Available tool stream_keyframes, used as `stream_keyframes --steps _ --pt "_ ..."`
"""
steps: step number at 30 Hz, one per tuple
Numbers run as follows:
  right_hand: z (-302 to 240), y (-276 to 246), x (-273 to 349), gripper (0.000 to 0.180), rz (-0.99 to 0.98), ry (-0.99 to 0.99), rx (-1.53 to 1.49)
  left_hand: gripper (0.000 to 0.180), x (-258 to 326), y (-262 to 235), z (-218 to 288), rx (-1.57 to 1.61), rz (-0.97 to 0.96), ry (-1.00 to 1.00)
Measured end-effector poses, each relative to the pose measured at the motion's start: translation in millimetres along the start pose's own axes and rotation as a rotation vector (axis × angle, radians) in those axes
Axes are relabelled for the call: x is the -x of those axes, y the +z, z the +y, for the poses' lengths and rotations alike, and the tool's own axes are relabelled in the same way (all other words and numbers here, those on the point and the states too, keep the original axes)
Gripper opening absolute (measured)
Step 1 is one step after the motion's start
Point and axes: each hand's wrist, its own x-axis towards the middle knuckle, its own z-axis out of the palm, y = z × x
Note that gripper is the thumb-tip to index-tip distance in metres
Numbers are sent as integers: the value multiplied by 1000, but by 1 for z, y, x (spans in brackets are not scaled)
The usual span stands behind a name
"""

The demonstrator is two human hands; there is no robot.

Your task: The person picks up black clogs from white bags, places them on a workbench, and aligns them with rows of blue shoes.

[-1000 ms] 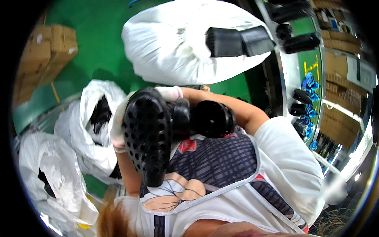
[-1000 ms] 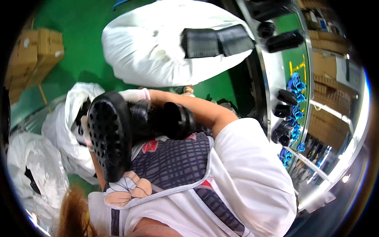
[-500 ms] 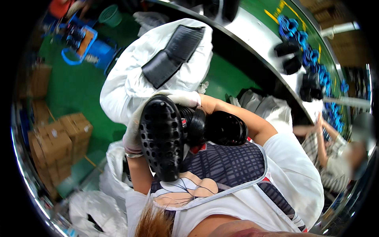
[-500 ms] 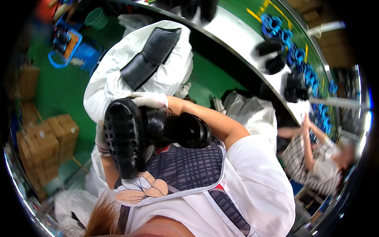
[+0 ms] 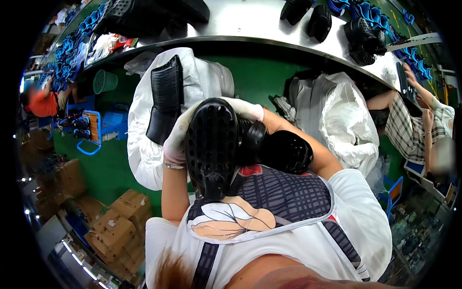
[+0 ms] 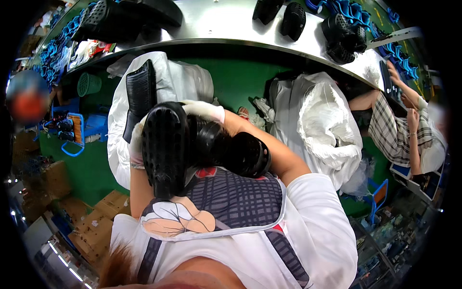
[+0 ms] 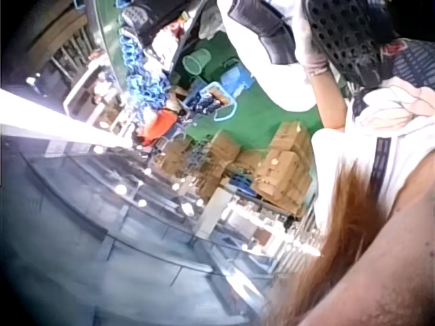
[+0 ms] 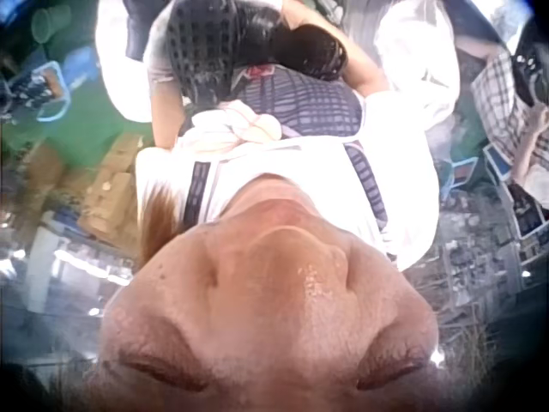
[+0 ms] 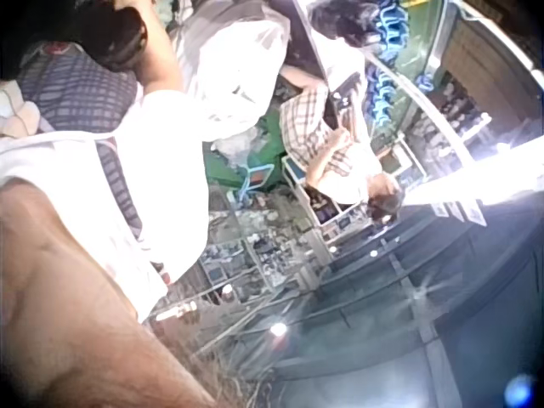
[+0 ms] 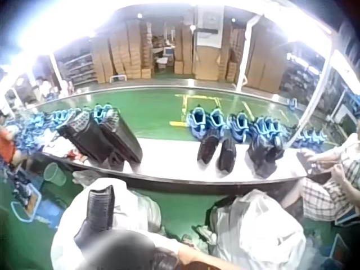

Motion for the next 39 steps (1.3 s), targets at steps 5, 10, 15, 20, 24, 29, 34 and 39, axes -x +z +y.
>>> stream_keyframes --steps 5,10,15,20,24,29,34,39 --pt "-51 -42 33 39 137 -19 -165 78 -69 32 4 178 -43 -91" --pt "-77 -92 36 50 206 -5 -169 82 -124 62 11 122 -45 -150" --pt "-155 -66 80 41 241 -366 184 84 -172 70 22 43 -67 -97" --pt "-175 -120 33 36 205 -255 37 83 -230 55 36 91 -71 -96" --pt "-193 -181 -27 32 142 -161 -65 81 -287 31 52 140 -79 -92" --pt "-234 -261 -104 28 110 -84 -51 79 -371 -10 82 212 -119 -53" --pt "-292 -299 -165 35 192 -68 272 70 -438 -60 97 426 -37 -37" --pt "-317 -353 -203 60 410 -21 343 65 -480 -75 88 501 165 -63"
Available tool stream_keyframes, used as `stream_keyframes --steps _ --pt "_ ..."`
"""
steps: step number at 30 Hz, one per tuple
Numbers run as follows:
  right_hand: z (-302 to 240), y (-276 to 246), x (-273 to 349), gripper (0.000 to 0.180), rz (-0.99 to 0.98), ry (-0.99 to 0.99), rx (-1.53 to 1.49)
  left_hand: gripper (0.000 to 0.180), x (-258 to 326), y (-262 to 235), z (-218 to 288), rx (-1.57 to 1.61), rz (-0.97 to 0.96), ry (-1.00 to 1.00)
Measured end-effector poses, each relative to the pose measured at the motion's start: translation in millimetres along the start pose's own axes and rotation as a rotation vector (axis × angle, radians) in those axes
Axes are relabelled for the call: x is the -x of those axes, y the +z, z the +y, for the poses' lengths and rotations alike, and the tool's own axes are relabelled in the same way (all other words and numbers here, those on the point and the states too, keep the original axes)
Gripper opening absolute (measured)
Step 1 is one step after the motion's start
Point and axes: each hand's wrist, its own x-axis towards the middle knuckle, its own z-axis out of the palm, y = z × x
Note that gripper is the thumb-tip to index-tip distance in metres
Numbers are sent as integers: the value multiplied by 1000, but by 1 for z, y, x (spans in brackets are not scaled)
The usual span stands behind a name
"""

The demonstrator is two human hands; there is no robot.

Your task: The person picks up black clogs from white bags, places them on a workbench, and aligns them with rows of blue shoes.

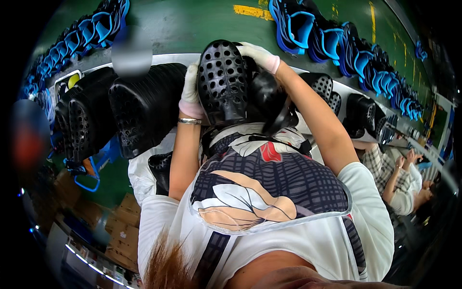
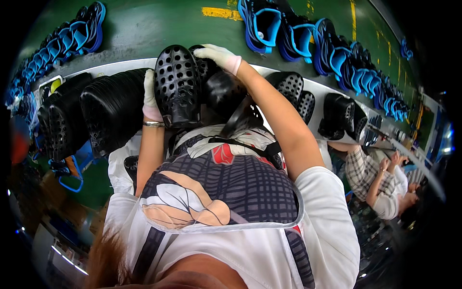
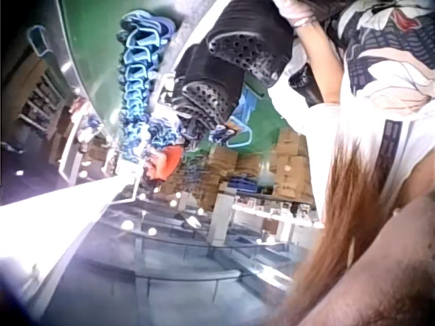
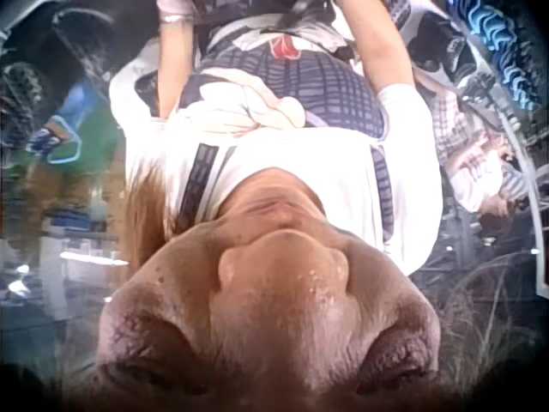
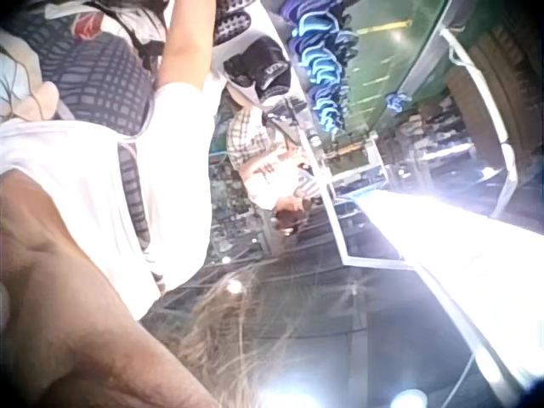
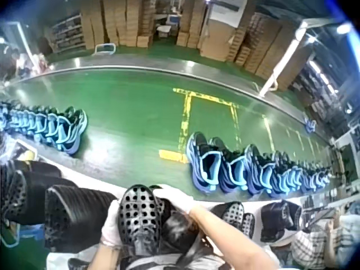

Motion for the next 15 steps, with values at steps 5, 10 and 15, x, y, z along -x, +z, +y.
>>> stream_keyframes --steps 5,10,15 --pt "-15 -2 -12 63 46 -37 118 72 -6 -2 6 355 -40 -74" --pt "-45 -18 -18 62 169 -196 137 77 -5 -20 2 682 -118 -59" --pt "-63 -38 -12 50 314 -338 314 76 4 -41 -12 703 -129 -55"
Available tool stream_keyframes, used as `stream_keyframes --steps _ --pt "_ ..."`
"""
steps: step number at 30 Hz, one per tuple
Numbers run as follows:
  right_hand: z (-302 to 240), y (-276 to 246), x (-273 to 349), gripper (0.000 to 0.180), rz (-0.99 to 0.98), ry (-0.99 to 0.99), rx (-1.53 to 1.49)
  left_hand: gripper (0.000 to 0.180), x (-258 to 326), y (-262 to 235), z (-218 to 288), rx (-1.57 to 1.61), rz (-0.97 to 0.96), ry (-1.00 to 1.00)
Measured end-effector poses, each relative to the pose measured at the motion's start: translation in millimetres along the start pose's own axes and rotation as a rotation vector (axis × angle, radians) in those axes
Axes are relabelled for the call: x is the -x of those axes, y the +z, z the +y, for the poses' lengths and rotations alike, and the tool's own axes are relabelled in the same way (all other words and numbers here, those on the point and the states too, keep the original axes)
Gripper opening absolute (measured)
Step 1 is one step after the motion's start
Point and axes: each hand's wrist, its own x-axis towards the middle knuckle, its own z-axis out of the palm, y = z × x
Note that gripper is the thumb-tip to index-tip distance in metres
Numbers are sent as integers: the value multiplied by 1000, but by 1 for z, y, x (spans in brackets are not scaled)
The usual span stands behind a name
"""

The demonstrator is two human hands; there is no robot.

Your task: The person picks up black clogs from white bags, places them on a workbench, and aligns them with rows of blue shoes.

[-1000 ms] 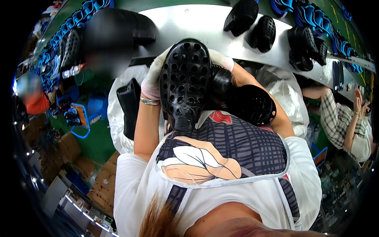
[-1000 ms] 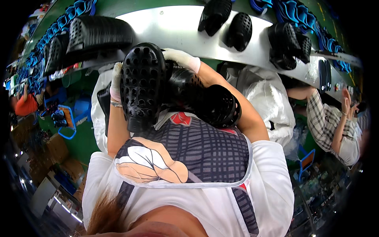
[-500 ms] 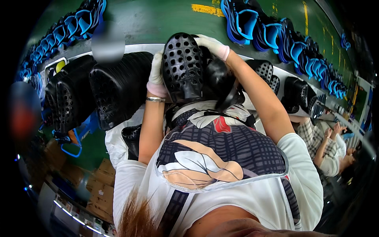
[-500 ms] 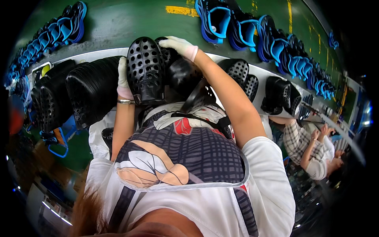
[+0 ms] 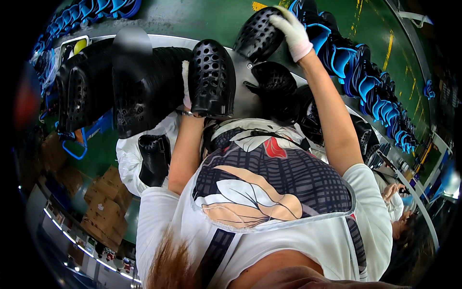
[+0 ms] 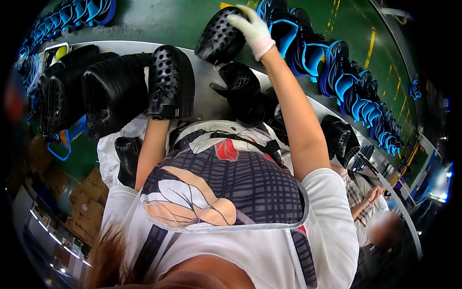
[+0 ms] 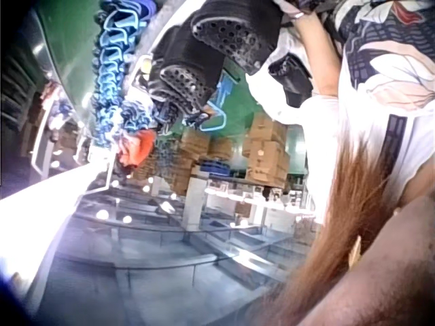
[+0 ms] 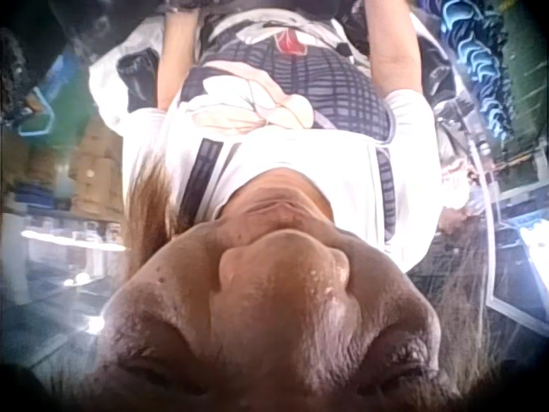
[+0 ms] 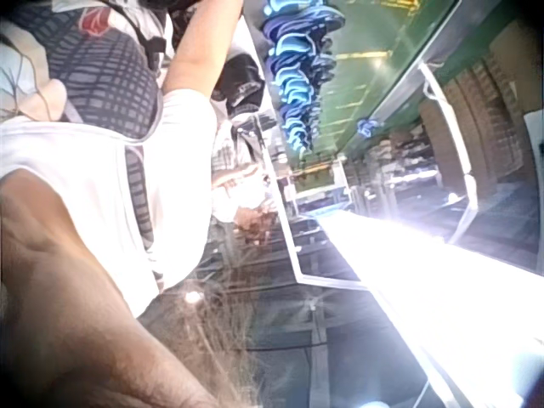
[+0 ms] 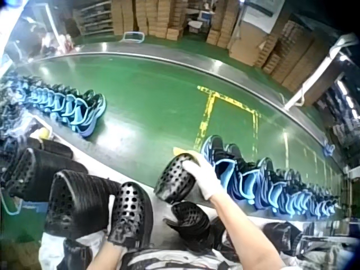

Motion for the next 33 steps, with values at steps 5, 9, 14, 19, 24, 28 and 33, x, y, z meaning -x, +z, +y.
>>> stream_keyframes --steps 5,9,14,19,24,28,33 --pt "-8 -21 1 35 84 90 -592 77 6 -24 -8 -427 270 40" --pt "-17 -3 19 23 -13 225 -842 45 -12 -76 -3 -1013 316 234" --pt "13 -15 22 28 -55 249 -685 33 -16 -70 -16 -1652 547 522" --pt "6 -9 28 30 -129 199 -756 29 10 -50 -22 -2279 564 934" --pt "-51 30 61 35 -73 106 -652 68 61 15 -44 -2100 458 787" --pt "-118 78 116 42 -129 -93 -609 121 108 60 -63 -1800 165 815" --pt "-150 124 168 55 -197 -198 -397 133 155 65 -65 -1587 25 1013"
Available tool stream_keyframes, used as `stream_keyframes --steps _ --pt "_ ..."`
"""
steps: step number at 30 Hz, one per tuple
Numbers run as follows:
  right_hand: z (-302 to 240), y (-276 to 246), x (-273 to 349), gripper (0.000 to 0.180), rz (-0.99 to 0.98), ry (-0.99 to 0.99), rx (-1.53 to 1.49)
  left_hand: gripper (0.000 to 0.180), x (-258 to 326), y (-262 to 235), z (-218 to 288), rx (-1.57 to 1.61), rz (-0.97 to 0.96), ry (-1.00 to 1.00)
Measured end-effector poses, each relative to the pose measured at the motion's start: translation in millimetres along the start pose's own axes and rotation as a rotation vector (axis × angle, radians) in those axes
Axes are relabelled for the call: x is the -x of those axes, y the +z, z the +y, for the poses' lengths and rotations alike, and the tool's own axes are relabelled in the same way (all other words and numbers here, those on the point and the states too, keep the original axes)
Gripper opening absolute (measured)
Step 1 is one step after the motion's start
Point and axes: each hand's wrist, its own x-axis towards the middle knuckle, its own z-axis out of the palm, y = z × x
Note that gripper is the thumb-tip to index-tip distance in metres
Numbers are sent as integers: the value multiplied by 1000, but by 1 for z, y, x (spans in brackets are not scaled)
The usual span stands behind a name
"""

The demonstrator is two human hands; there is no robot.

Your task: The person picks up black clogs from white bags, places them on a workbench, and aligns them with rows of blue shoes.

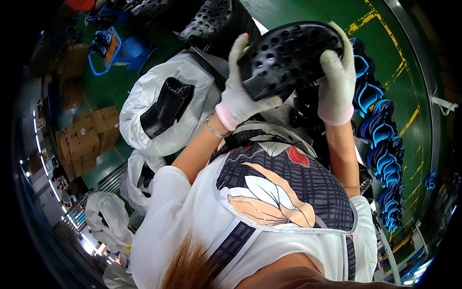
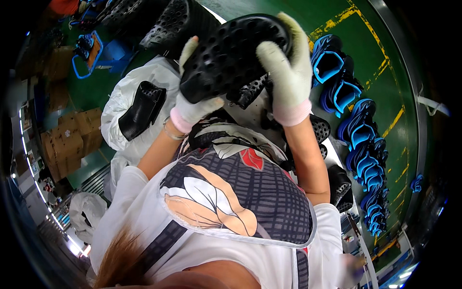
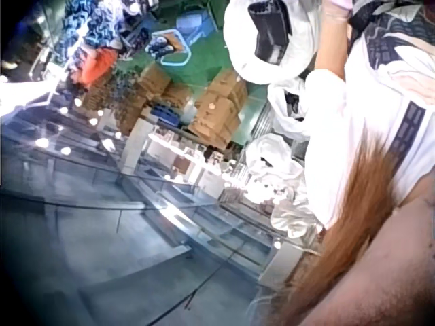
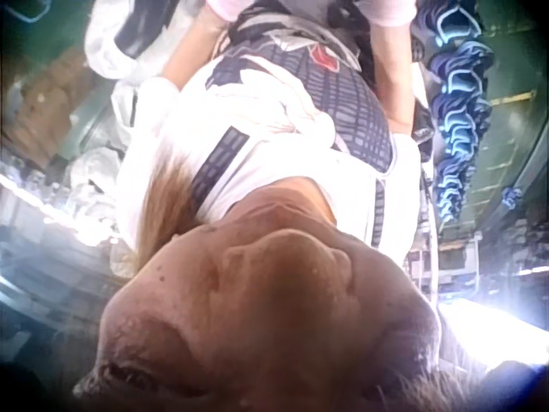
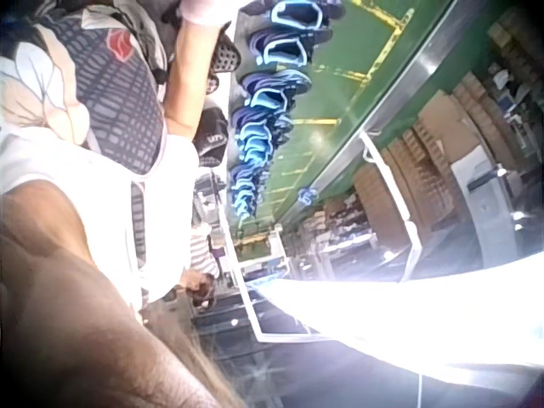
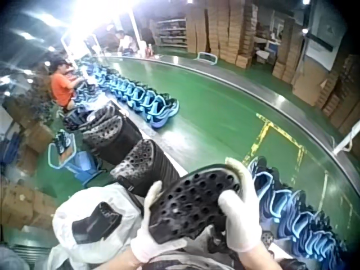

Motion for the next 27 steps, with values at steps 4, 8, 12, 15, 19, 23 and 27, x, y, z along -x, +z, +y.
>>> stream_keyframes --steps 4,8,12,15,19,23,27 --pt "-3 48 23 57 -76 118 2 128 28 -20 19 -64 194 129" --pt "-11 80 3 49 -172 31 82 97 45 -41 -1 -314 316 32" --pt "-41 119 -22 64 -371 94 185 61 52 -70 14 -221 556 16" --pt "-55 139 -38 68 -624 123 203 40 66 -118 5 -587 579 27" --pt "-55 159 -72 60 -702 199 147 48 62 -158 -14 -566 598 -91" --pt "32 161 -122 39 -733 -572 681 39 52 -167 -12 210 899 36" --pt "45 159 -139 30 -1103 -718 1299 38 36 -172 -10 401 983 123"
